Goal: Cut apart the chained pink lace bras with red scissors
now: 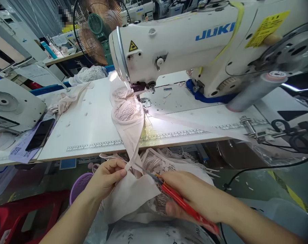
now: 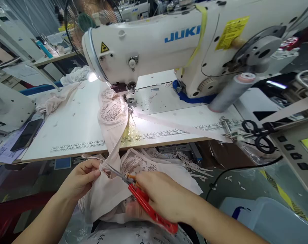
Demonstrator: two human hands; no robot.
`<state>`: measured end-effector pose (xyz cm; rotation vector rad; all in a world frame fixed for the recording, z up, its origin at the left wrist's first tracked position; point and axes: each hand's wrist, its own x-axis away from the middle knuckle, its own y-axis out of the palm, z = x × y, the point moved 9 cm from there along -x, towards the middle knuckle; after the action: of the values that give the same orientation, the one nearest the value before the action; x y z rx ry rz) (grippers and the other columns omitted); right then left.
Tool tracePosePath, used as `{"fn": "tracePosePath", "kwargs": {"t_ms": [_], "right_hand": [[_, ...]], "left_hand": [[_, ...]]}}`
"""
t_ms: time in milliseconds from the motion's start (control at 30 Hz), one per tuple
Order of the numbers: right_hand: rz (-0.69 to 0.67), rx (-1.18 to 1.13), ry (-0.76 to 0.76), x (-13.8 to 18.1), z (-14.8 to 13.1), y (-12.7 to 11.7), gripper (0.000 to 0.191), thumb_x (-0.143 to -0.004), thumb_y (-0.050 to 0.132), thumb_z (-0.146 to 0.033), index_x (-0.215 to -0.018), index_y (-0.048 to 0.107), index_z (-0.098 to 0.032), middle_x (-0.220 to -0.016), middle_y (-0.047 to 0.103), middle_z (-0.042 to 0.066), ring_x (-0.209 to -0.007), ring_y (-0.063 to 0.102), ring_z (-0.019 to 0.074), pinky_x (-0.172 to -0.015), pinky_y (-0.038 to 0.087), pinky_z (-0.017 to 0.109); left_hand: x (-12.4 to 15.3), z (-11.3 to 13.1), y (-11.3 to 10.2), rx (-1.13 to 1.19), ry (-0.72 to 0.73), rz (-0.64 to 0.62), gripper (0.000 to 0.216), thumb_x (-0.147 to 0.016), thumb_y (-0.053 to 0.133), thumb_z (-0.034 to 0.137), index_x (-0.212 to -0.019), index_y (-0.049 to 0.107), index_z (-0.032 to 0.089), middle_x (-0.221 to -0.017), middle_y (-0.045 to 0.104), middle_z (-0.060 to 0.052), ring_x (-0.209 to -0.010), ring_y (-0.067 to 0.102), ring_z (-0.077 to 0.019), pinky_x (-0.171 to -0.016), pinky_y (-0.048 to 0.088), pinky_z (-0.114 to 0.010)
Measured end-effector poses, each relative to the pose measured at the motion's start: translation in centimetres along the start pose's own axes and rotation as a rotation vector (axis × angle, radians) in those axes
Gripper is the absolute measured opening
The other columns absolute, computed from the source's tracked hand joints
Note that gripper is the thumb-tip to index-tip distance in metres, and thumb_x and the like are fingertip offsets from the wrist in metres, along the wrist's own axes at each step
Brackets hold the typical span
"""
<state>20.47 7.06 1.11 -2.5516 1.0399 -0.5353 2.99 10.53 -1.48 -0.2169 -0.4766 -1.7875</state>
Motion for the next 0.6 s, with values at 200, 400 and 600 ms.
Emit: {"fn": "tracePosePath", "kwargs": {"t_ms": [200, 400, 600], "right_hand": [[-0.047, 0.077, 0.159, 0.7, 0.6, 1.7, 0.040, -0.078, 0.055, -0.053, -0.064, 0.038, -0.020, -0.065, 0.055, -0.001, -0.056, 0.046, 0.0138, -0.050, 0.032, 0.024], [-0.008, 0.000, 0.141, -0.4, -0.1, 2.1, 0.037, -0.079, 0.054, -0.046, -0.058, 0.036, -0.021, -0.050, 0.044, -0.004, -0.044, 0.037, 0.0108, -0.043, 0.026, 0.023], [-0.035, -0.054, 0.117, -0.5, -0.8, 2.5, 0.038, -0.082, 0.053, -0.042, -0.055, 0.036, -0.021, -0.047, 0.042, -0.004, -0.041, 0.035, 0.0096, -0.040, 0.024, 0.022]], "left_hand": [[0.4, -0.1, 0.0, -0.044, -0.003, 0.050, 0.020, -0.062, 0.081, 0.032, -0.066, 0.070, 0.016, -0.069, 0.067, -0.002, -0.063, 0.057, -0.0131, -0.061, 0.043, -0.022], [0.8, -0.3, -0.2, -0.080, -0.015, 0.098, 0.028, -0.063, 0.080, 0.037, -0.065, 0.064, 0.014, -0.061, 0.059, 0.000, -0.056, 0.048, -0.0103, -0.055, 0.035, -0.020], [1.0, -0.5, -0.3, -0.081, -0.005, 0.119, 0.030, -0.063, 0.078, 0.038, -0.064, 0.060, 0.014, -0.060, 0.055, 0.001, -0.054, 0.045, -0.0098, -0.054, 0.033, -0.020]]}}
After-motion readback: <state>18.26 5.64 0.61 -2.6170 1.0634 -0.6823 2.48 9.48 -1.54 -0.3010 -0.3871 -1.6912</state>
